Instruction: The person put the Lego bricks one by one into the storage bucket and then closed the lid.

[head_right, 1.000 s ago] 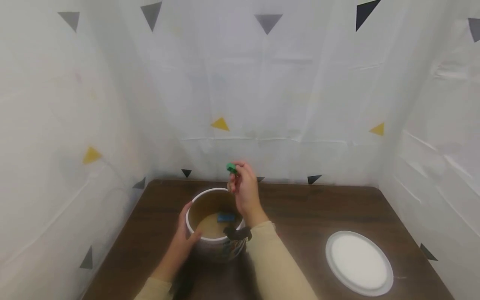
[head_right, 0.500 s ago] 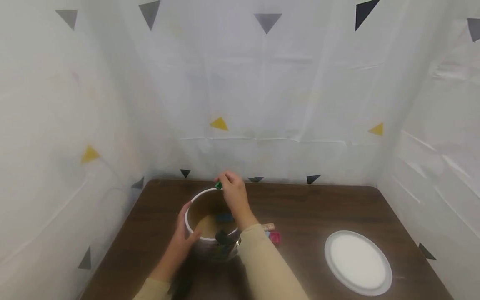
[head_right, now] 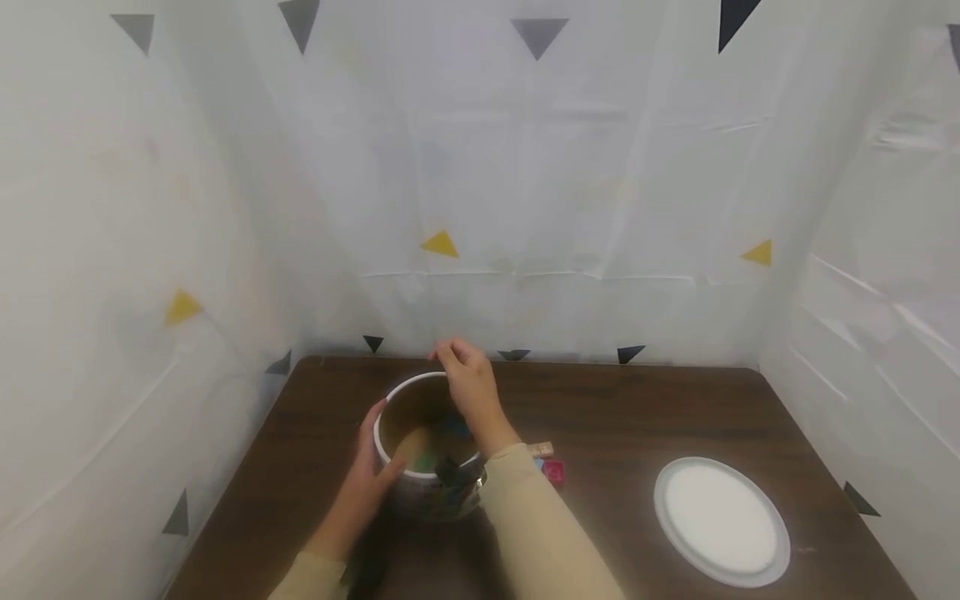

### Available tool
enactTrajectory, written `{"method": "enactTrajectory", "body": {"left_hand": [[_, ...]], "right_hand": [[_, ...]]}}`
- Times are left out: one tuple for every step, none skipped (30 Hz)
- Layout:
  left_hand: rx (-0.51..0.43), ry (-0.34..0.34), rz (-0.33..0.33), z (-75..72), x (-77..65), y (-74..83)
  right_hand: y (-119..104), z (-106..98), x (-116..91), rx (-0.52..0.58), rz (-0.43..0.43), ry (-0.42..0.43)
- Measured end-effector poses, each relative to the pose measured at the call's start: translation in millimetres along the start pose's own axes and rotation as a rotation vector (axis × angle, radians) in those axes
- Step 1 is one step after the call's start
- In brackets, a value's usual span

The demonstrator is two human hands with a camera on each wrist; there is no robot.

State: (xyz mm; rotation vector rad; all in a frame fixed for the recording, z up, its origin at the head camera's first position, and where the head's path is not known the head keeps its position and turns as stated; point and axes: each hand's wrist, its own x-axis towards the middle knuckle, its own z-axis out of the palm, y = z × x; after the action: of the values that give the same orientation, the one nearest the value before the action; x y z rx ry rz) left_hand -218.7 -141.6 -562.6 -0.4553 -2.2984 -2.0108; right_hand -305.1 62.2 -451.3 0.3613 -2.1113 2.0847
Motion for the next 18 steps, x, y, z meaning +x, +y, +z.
{"method": "enactTrajectory", "body": {"left_hand": [[0.007,0.0,-0.005,0.0,0.0,-0.2],[0.01,-0.001,-0.01,0.0,-0.2,-0.5],[0.009,-0.002,-0.015,0.0,-0.4,-0.2],[0.007,-0.002,-0.019,-0.1,-0.4,0.0],[0.005,-0.002,-0.022,0.0,-0.3,0.1],[0.002,-0.002,-0.022,0.0,0.0,0.1],[-0.003,-0.003,-0.022,0.3,0.5,0.2],[-0.009,-0.004,-0.022,0.8,1.0,0.3],[-0.011,-0.002,-0.023,1.4,1.4,0.2],[-0.013,0.001,-0.025,2.1,1.6,0.0],[-0.012,0.004,-0.029,2.8,1.6,-0.4],[-0.009,0.007,-0.031,3.4,1.5,-1.1],[-0.007,0.01,-0.033,4.1,1.3,-1.8],[-0.003,0.011,-0.038,4.8,0.9,-2.7],[-0.002,0.011,-0.04,5.4,0.3,-3.4],[-0.01,0.007,-0.043,6.1,-0.3,-4.2],[-0.017,0.003,-0.043,6.7,-0.8,-5.0],[-0.018,0.0,-0.04,7.1,-1.1,-5.7]], "right_hand": [[0.1,-0.1,-0.1,-0.003,0.003,0.003],[0.2,-0.2,-0.4,-0.008,0.006,0.005],[-0.1,-0.3,-0.9,-0.012,0.007,0.006],[-0.3,-0.2,-1.1,-0.012,0.009,0.006],[-0.4,-0.3,-1.1,-0.014,0.011,0.005],[-0.8,-0.4,-1.0,-0.016,0.012,0.005],[-1.2,-0.5,-0.9,-0.018,0.01,0.004],[-1.3,-0.9,-0.7,-0.018,0.009,0.005],[-1.8,-1.3,-0.9,-0.02,0.004,0.008],[-1.9,-1.8,-1.3,-0.031,-0.008,0.018],[-1.4,-2.2,-1.9,-0.044,-0.022,0.033],[-0.9,-2.9,-3.2,-0.054,-0.041,0.054],[-0.1,-3.7,-5.2,-0.067,-0.064,0.083],[0.2,-4.7,-8.0,-0.08,-0.092,0.117],[0.0,-5.8,-11.5,-0.091,-0.124,0.154],[0.1,-7.0,-14.9,-0.099,-0.156,0.192],[-0.5,-8.3,-18.6,-0.102,-0.184,0.227],[-1.3,-9.5,-22.2,-0.104,-0.209,0.26]]}}
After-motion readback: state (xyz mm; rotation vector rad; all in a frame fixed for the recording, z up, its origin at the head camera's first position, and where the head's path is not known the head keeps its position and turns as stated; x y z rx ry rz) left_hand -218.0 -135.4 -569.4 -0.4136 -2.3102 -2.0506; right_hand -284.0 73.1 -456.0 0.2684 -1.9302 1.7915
